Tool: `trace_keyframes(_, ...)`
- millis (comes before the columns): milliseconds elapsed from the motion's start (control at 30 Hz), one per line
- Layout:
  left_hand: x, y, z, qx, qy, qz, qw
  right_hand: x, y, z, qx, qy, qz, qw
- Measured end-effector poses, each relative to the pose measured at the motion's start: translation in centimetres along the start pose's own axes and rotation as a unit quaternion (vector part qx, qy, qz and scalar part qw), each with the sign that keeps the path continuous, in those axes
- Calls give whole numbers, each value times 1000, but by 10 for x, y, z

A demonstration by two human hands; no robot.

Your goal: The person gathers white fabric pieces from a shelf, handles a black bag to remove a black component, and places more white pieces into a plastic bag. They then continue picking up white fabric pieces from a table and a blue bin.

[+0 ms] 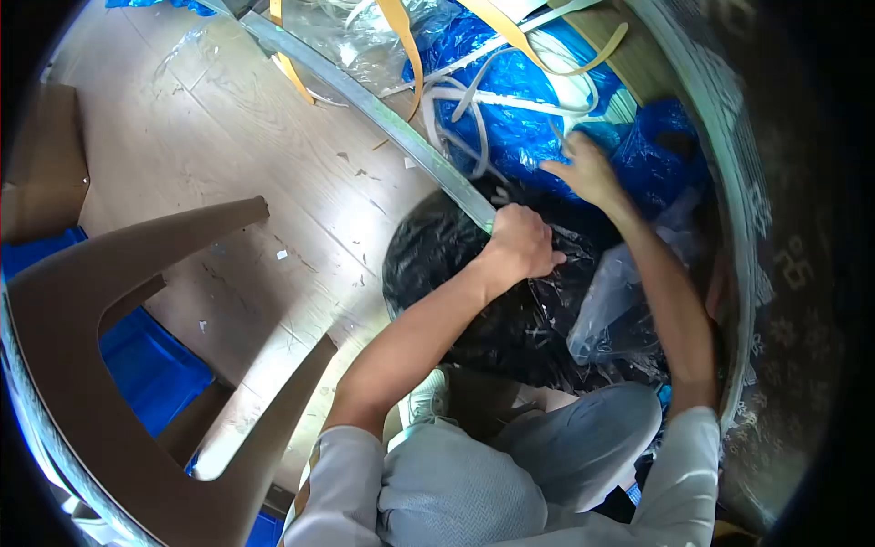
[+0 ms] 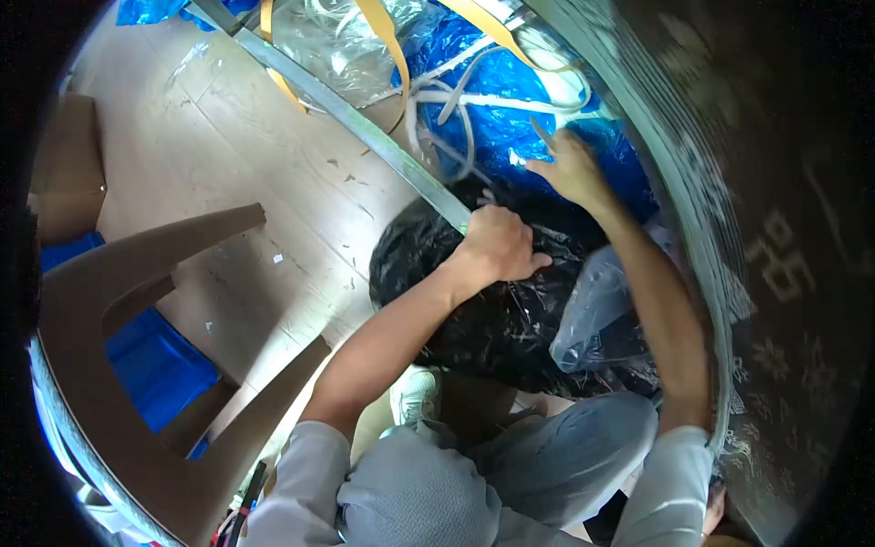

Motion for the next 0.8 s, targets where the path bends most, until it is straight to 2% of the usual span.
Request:
trace_keyframes(33, -2, 2, 1, 6, 18, 17, 1000, -9, 30, -20, -17, 11, 32, 999)
trace_keyframes(67, -3, 0, 2, -1, 33, 17, 999, -2, 35, -27, -160, -33, 82, 983)
trace_keyframes(133, -3, -2, 3, -3, 37, 26, 999, 14, 54, -35, -197, -20, 6, 980)
trace_keyframes(167, -4, -1, 3, -2, 40, 35, 999, 12, 81, -33, -88, 43, -118, 988)
trace_keyframes(200, -2, -2, 3, -18, 36, 50, 998, 28, 103, -26, -82, -42, -173, 981)
trace_keyframes(233, -2, 7, 2, -13, 40, 56, 998, 56, 104, -10, 14, -31, -199, 979)
trace_keyframes(300, -4, 6, 3, -139, 42, 64, 987, 52, 135, 3, 182, -28, -266, 946)
trace_keyframes(333, -5, 4, 7, -136, 44, 68, 987, 58, 124, 5, 185, -23, -266, 946)
trace_keyframes(400, -11, 1, 13, -82, 79, 29, 993, 82, 93, 11, 275, 45, -292, 915)
trace_keyframes(533, -12, 4, 13, -66, 83, 48, 993, 106, 86, 6, 322, 1, -322, 890)
trace_keyframes(567, -13, 4, 13, -77, 92, 37, 992, 103, 90, 7, 331, 35, -320, 887)
trace_keyframes(600, -13, 5, 12, -87, 100, 27, 991, 97, 99, 6, 331, 32, -322, 886)
trace_keyframes(633, -10, 9, 9, -87, 99, 26, 991, 103, 96, 0, 295, 35, -381, 875)
trace_keyframes(667, -10, -4, 13, -221, 123, 17, 967, 103, 92, -3, 258, 43, -439, 860)
trace_keyframes(700, -11, -14, 22, -350, 146, 10, 925, 95, 89, 0, 359, 38, -412, 837)
trace_keyframes(733, -8, -14, 15, -297, 153, 87, 939, 91, 72, 2, 285, 114, -481, 821)
trace_keyframes(767, -5, -22, 13, -264, 138, 71, 952, 84, 58, -5, 251, 92, -535, 802)
trace_keyframes(800, 0, -32, 8, -233, 125, 53, 963, 63, 49, -19, 220, -17, -460, 860)
Point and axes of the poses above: each hand's wrist, its own z-axis away from the middle knuckle, its own y-axis out of the palm, x = y × z, the point moved 8 cm from there along -z, towards the middle knuckle, and after that the axes turned 6 degrees about -y, right-handed, at the moved point
